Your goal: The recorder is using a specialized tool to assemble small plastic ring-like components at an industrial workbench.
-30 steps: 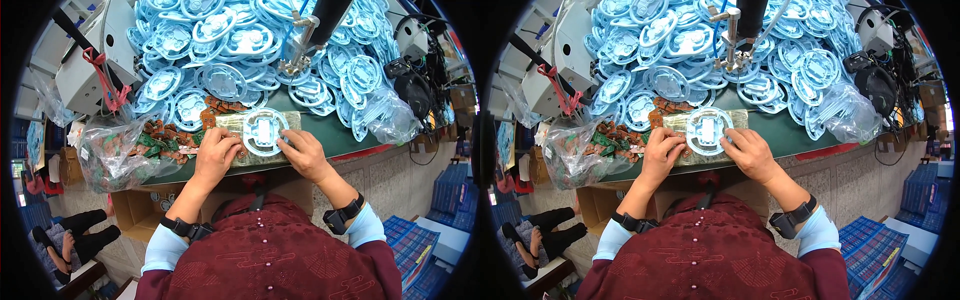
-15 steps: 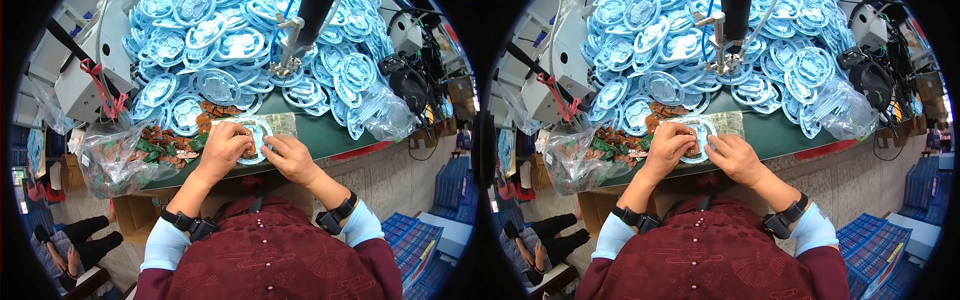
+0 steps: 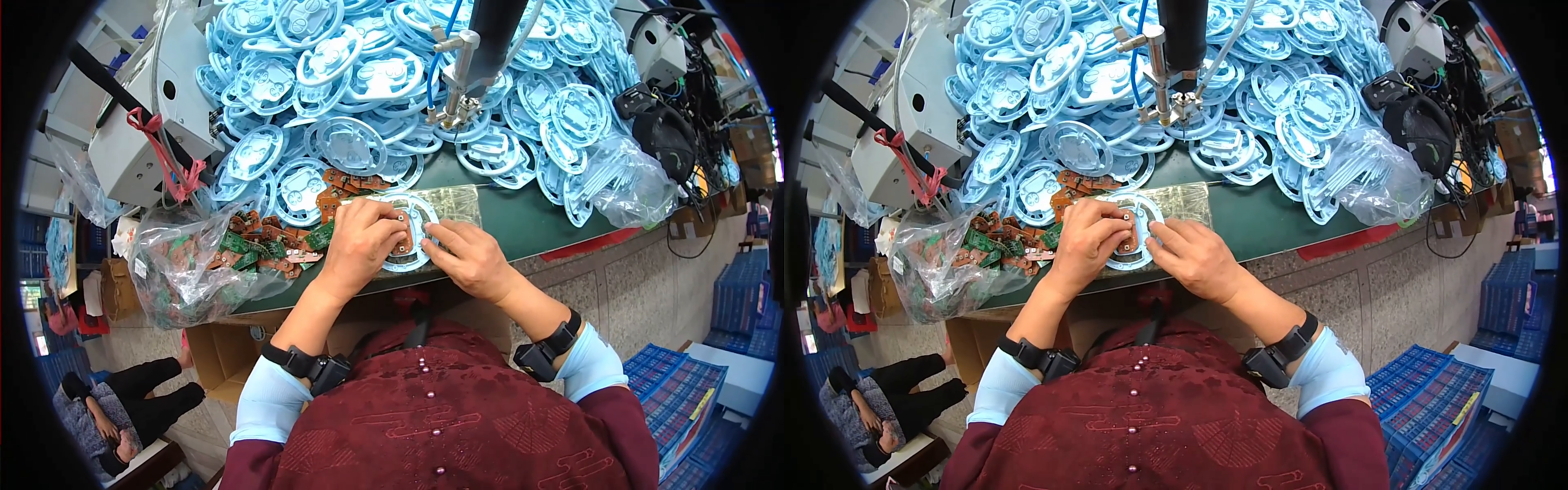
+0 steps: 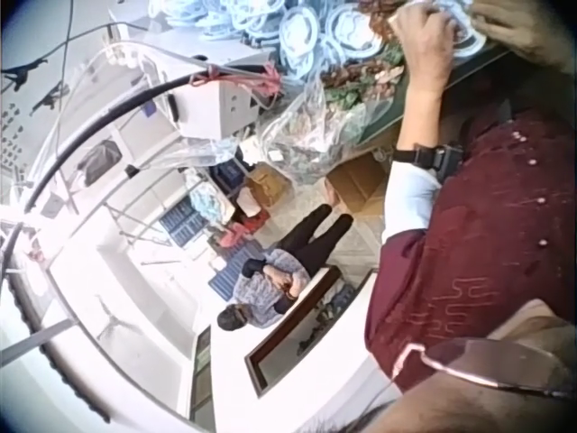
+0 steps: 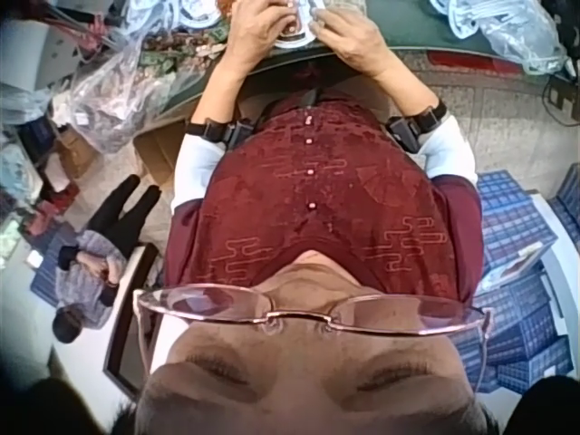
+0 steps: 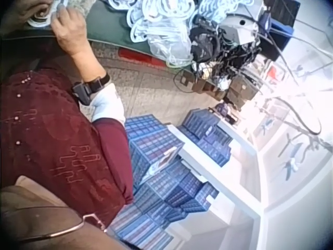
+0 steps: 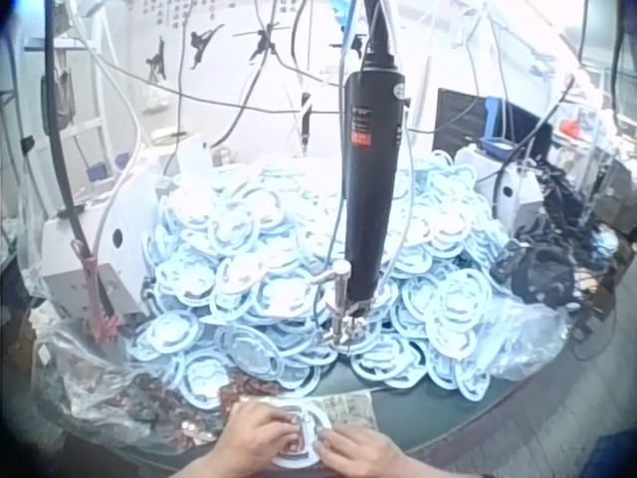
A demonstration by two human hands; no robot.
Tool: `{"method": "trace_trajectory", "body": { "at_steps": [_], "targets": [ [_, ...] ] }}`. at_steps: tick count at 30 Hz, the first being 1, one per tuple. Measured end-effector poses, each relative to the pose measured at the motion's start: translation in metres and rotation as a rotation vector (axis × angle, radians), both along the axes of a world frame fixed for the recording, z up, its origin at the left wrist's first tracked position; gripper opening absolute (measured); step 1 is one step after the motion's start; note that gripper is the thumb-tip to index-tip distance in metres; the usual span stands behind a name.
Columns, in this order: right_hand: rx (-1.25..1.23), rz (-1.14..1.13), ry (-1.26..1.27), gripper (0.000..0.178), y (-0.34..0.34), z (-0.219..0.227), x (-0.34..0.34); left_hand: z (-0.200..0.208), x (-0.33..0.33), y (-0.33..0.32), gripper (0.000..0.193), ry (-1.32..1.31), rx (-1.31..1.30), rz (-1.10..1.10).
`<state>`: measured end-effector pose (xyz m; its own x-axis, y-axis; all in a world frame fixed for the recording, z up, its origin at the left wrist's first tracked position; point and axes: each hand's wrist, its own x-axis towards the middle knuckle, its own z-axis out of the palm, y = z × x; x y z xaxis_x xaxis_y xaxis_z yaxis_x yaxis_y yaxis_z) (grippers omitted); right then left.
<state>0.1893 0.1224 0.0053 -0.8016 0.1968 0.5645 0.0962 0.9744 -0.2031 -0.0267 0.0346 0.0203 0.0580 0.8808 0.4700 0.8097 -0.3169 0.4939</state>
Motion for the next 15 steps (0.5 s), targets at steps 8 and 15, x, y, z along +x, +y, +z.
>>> {"method": "trace_trajectory", "body": {
  "at_steps": [8, 15],
  "targets": [
    [-0.01, -0.058, 0.014, 0.029, 0.005, 0.01, 0.013, 0.002, 0.004, -0.007, 0.029, -0.042, -0.054, -0.019],
    [0.058, -0.778, -0.03, 0.024, 0.071, 0.024, 0.136, 0.004, 0.003, -0.021, 0.041, 0.045, -0.148, 0.033]
  ]
}}
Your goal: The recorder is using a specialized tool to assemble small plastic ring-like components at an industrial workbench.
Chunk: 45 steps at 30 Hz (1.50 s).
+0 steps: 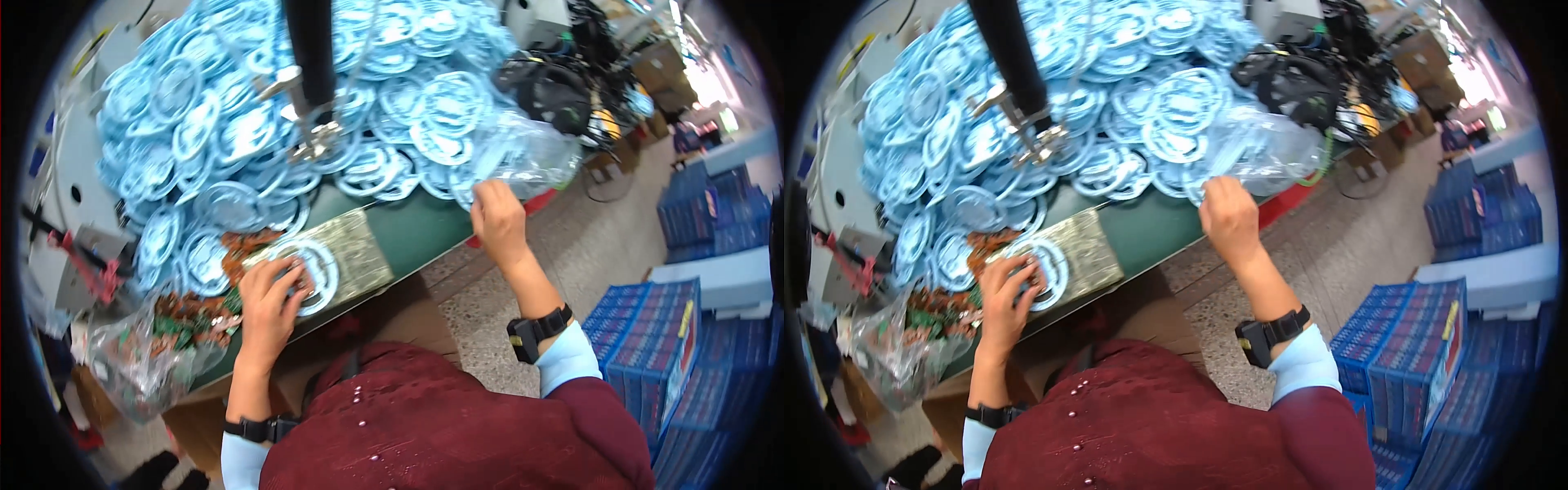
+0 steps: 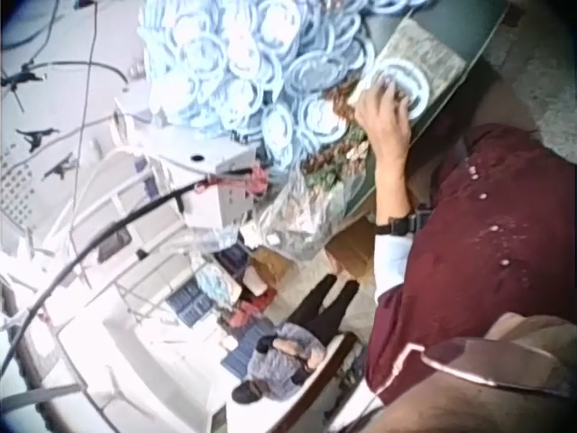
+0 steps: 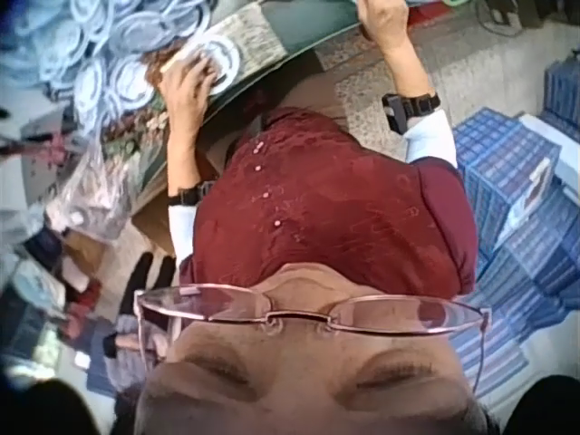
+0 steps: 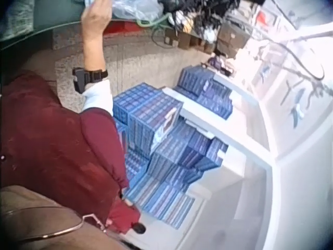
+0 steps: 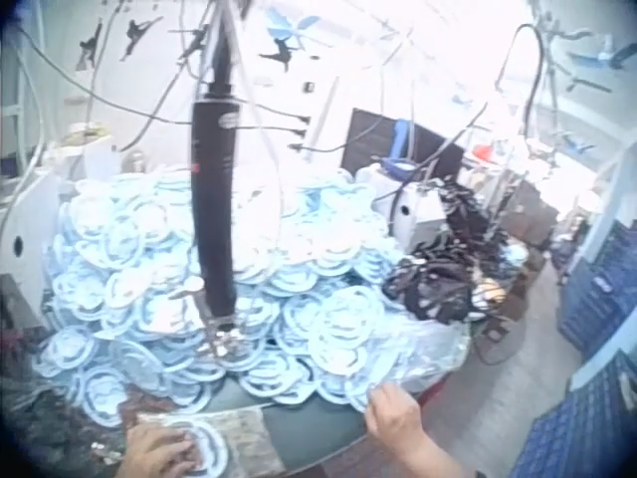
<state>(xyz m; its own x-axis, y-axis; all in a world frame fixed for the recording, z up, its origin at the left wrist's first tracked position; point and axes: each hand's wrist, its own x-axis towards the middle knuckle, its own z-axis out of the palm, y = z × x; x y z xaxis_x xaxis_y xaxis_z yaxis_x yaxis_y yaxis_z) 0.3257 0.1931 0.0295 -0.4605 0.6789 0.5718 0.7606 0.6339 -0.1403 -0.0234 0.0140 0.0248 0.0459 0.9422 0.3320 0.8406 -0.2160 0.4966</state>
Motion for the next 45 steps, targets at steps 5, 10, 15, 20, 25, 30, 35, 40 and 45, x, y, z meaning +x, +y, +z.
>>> {"method": "trace_trajectory", "body": {
  "at_steps": [5, 10, 15, 20, 25, 30, 35, 40, 45],
  "targets": [
    [0.127, -0.161, -0.287, 0.019, 0.042, -0.005, 0.077, 0.004, 0.005, 0.004, 0.042, -0.04, 0.004, -0.003],
    [0.034, -0.132, -0.416, 0.02, 0.057, 0.004, 0.076, 0.006, 0.01, 0.004, 0.043, -0.031, -0.003, 0.02],
    [0.038, -0.009, -0.508, 0.019, 0.079, 0.005, 0.057, 0.009, 0.005, -0.003, 0.044, -0.013, -0.015, 0.069],
    [0.129, 0.194, -0.494, 0.013, 0.096, 0.012, 0.081, 0.001, 0.001, 0.005, 0.039, 0.041, 0.034, 0.045],
    [0.189, 0.382, -0.237, 0.018, 0.035, 0.057, 0.0, 0.011, 0.007, 0.006, 0.068, 0.043, 0.015, 0.013],
    [-0.139, 0.544, -0.066, 0.018, -0.025, 0.036, -0.074, 0.005, 0.009, 0.003, 0.073, 0.013, -0.072, 0.076],
    [-0.442, 0.323, -0.041, 0.014, -0.035, 0.013, -0.077, -0.011, 0.007, 0.001, 0.069, -0.201, -0.022, 0.086],
    [-0.761, 0.412, 0.073, 0.013, -0.032, 0.011, -0.088, -0.015, 0.005, -0.003, 0.068, -0.221, 0.01, 0.063],
    [-1.005, 0.446, 0.088, 0.016, -0.024, 0.005, -0.099, -0.016, 0.003, -0.004, 0.07, -0.282, 0.004, 0.055]
  ]
}}
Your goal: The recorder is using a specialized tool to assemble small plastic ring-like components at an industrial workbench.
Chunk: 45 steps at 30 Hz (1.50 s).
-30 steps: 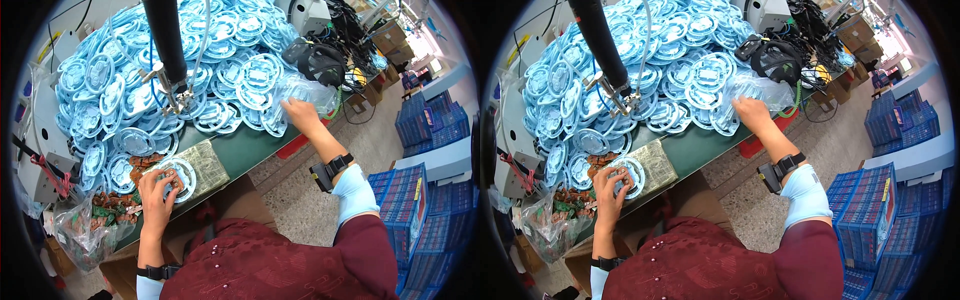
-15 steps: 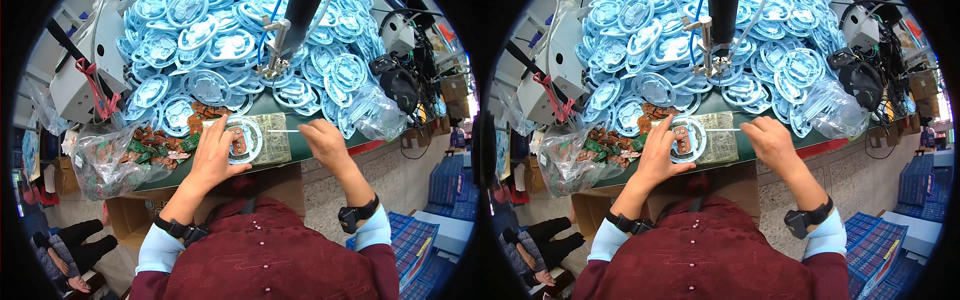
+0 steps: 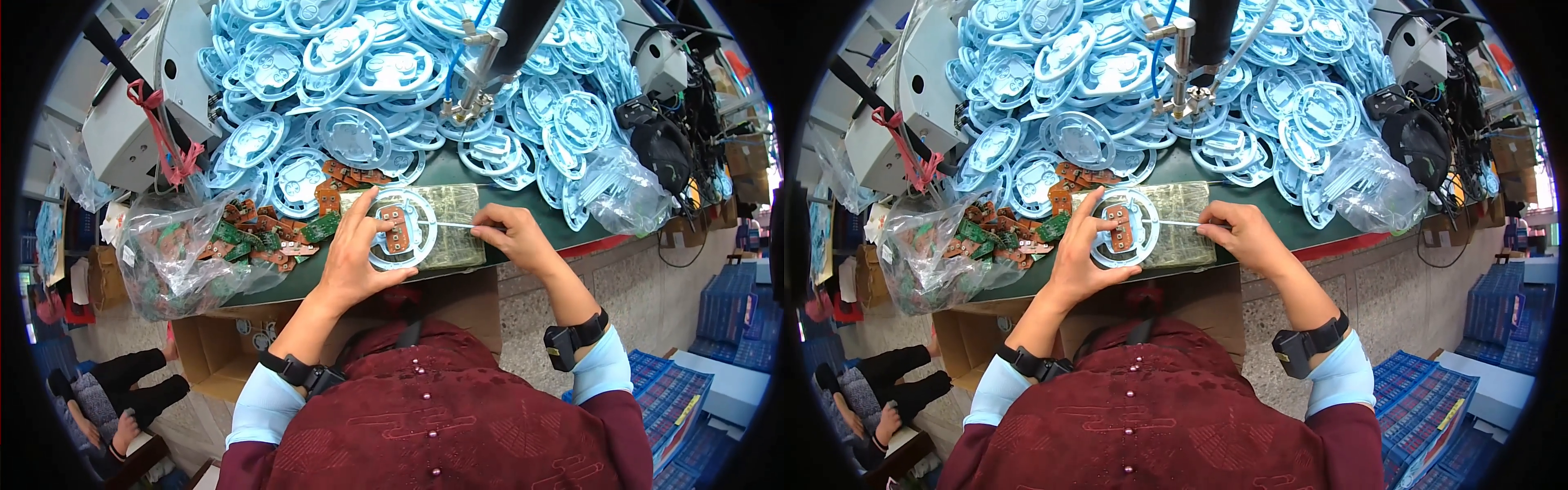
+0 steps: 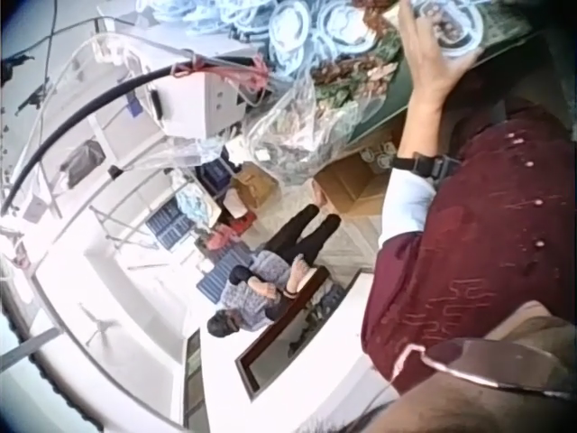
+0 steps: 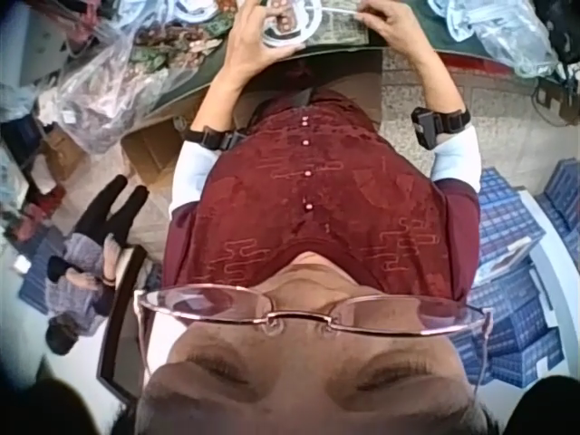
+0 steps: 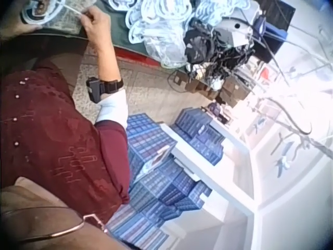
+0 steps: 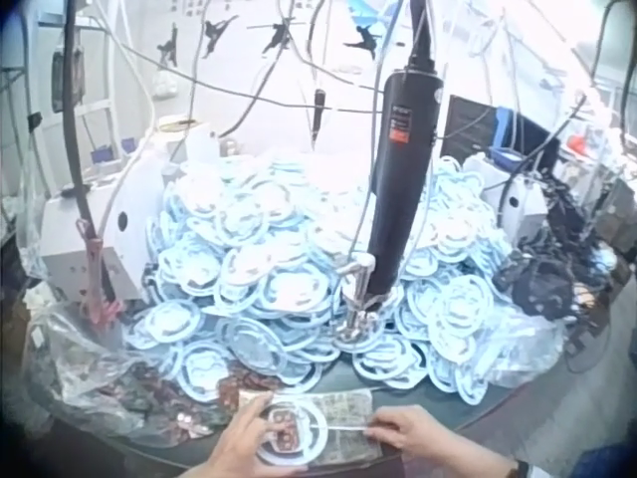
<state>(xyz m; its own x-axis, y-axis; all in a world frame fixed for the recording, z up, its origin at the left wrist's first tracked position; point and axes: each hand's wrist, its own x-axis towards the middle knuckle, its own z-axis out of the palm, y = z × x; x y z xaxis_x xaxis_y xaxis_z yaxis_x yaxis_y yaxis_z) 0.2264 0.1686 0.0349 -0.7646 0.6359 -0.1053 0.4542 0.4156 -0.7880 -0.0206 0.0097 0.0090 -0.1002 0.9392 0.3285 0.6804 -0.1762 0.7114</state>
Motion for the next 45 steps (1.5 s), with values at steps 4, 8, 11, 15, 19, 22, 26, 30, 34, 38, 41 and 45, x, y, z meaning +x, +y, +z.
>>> {"method": "trace_trajectory", "body": {
  "at_steps": [4, 8, 11, 15, 19, 22, 26, 30, 34, 38, 41, 45],
  "targets": [
    [-0.118, -0.031, 0.024, 0.015, 0.005, -0.005, 0.003, 0.0, 0.001, 0.001, 0.071, -0.014, -0.007, -0.013],
    [-0.098, 0.007, 0.053, 0.014, 0.008, -0.006, 0.006, 0.0, 0.0, 0.0, 0.071, -0.025, -0.018, -0.013],
    [-0.093, 0.027, 0.028, 0.013, 0.011, -0.003, 0.007, 0.0, -0.001, -0.001, 0.07, -0.022, -0.023, -0.013],
    [-0.023, 0.077, 0.087, 0.012, 0.011, -0.008, 0.003, 0.002, -0.001, 0.001, 0.07, -0.005, -0.03, -0.019],
    [0.056, 0.11, 0.082, 0.012, 0.01, -0.005, -0.002, 0.002, 0.0, 0.001, 0.07, 0.008, -0.04, -0.02],
    [0.102, 0.132, 0.095, 0.011, 0.01, -0.006, -0.003, 0.002, -0.001, 0.002, 0.07, 0.02, -0.035, -0.025],
    [0.143, 0.165, 0.074, 0.011, 0.011, 0.001, -0.006, 0.003, 0.0, 0.002, 0.071, 0.039, -0.031, -0.033],
    [0.18, 0.2, 0.052, 0.011, 0.015, 0.001, -0.01, 0.004, 0.0, 0.002, 0.071, 0.06, -0.033, -0.037],
    [0.233, 0.238, 0.094, 0.011, 0.016, -0.004, -0.012, 0.005, 0.001, 0.003, 0.068, 0.048, -0.046, -0.042],
    [0.339, 0.221, 0.062, 0.009, 0.013, -0.005, -0.012, 0.006, 0.001, 0.003, 0.071, 0.077, -0.043, -0.048],
    [0.359, 0.209, 0.112, 0.007, 0.01, -0.004, -0.013, 0.005, 0.0, 0.002, 0.073, 0.101, -0.042, -0.046],
    [0.391, 0.211, 0.093, 0.009, 0.011, -0.001, -0.012, 0.007, 0.0, 0.004, 0.072, 0.111, -0.043, -0.052]
  ]
}}
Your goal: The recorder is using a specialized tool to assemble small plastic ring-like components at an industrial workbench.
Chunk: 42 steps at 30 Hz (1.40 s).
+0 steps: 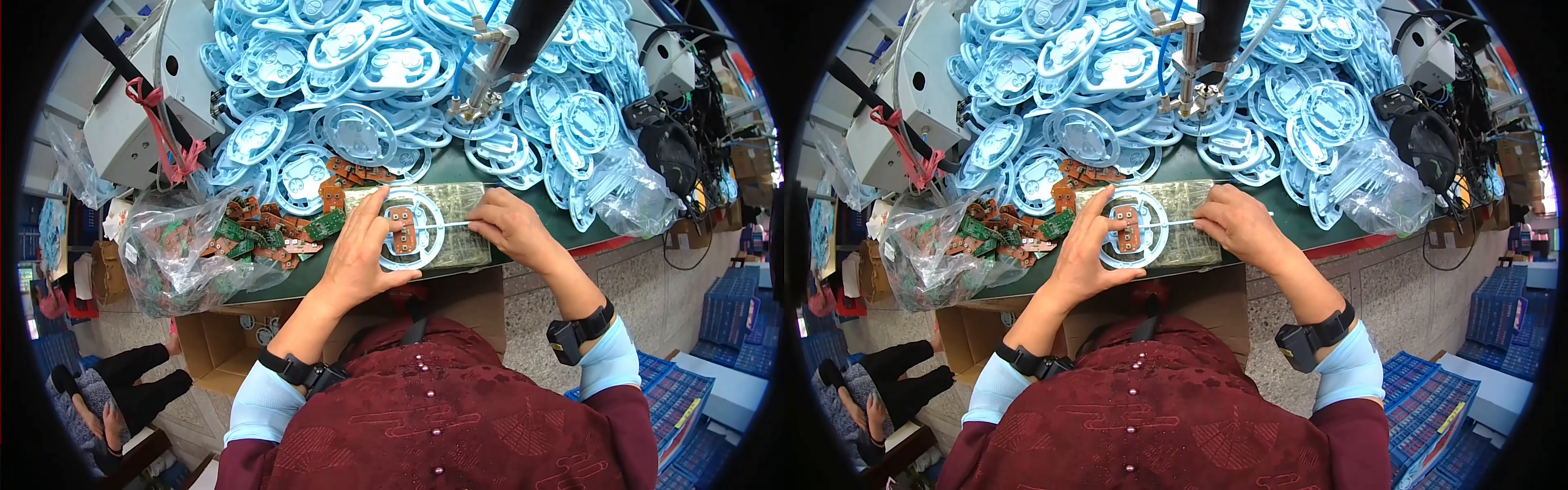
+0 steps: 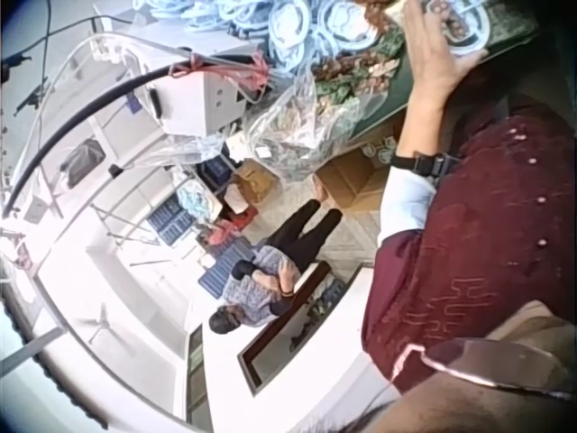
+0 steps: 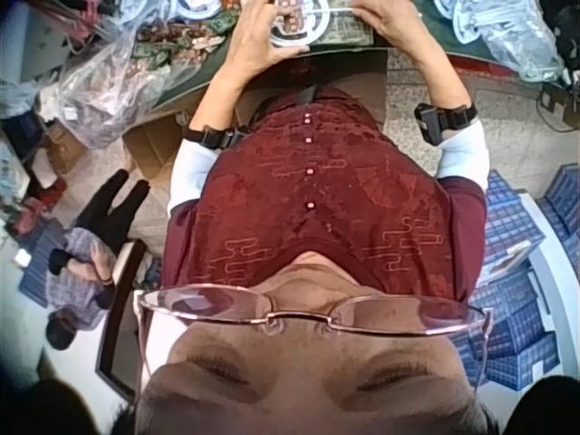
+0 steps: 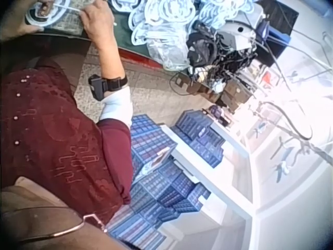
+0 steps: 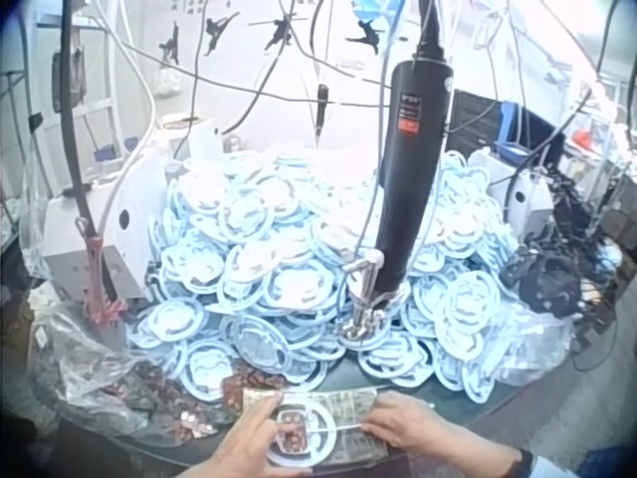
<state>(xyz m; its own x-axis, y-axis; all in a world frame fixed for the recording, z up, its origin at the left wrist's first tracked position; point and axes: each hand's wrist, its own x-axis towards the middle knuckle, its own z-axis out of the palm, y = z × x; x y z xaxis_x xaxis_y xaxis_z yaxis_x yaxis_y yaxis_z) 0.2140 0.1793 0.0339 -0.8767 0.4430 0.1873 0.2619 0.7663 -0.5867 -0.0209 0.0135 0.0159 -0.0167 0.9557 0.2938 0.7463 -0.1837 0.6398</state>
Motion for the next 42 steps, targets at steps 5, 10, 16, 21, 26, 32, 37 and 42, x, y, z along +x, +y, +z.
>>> {"method": "trace_trajectory", "body": {
  "at_steps": [5, 10, 16, 21, 26, 32, 37, 42],
  "targets": [
    [0.126, -0.224, 0.319, 0.018, 0.031, 0.036, -0.002, 0.004, 0.001, 0.001, 0.071, 0.006, 0.002, -0.008],
    [-0.242, -0.166, 0.84, 0.036, 0.085, 0.118, -0.073, 0.003, -0.002, -0.003, 0.07, 0.028, -0.01, 0.001],
    [-0.382, -0.032, 0.79, 0.017, 0.071, 0.157, -0.101, 0.004, -0.002, -0.002, 0.071, 0.019, 0.03, -0.017],
    [-0.343, 0.059, 0.789, 0.023, 0.031, 0.179, -0.104, 0.001, -0.002, 0.001, 0.053, 0.061, 0.1, 0.025],
    [-0.652, 0.109, 0.913, 0.015, -0.015, 0.184, -0.117, 0.008, 0.007, 0.007, 0.038, 0.091, 0.062, 0.073],
    [-0.543, -0.135, 1.06, 0.04, -0.032, 0.212, -0.108, -0.01, 0.009, 0.006, 0.022, 0.204, 0.21, 0.14],
    [-0.426, -0.177, 0.972, 0.043, -0.034, 0.235, -0.101, -0.016, 0.009, 0.005, 0.019, 0.208, 0.254, 0.163],
    [-0.408, -0.063, 0.883, 0.019, -0.028, 0.199, -0.11, -0.016, 0.006, 0.004, 0.02, 0.234, 0.265, 0.14]
  ]
}}
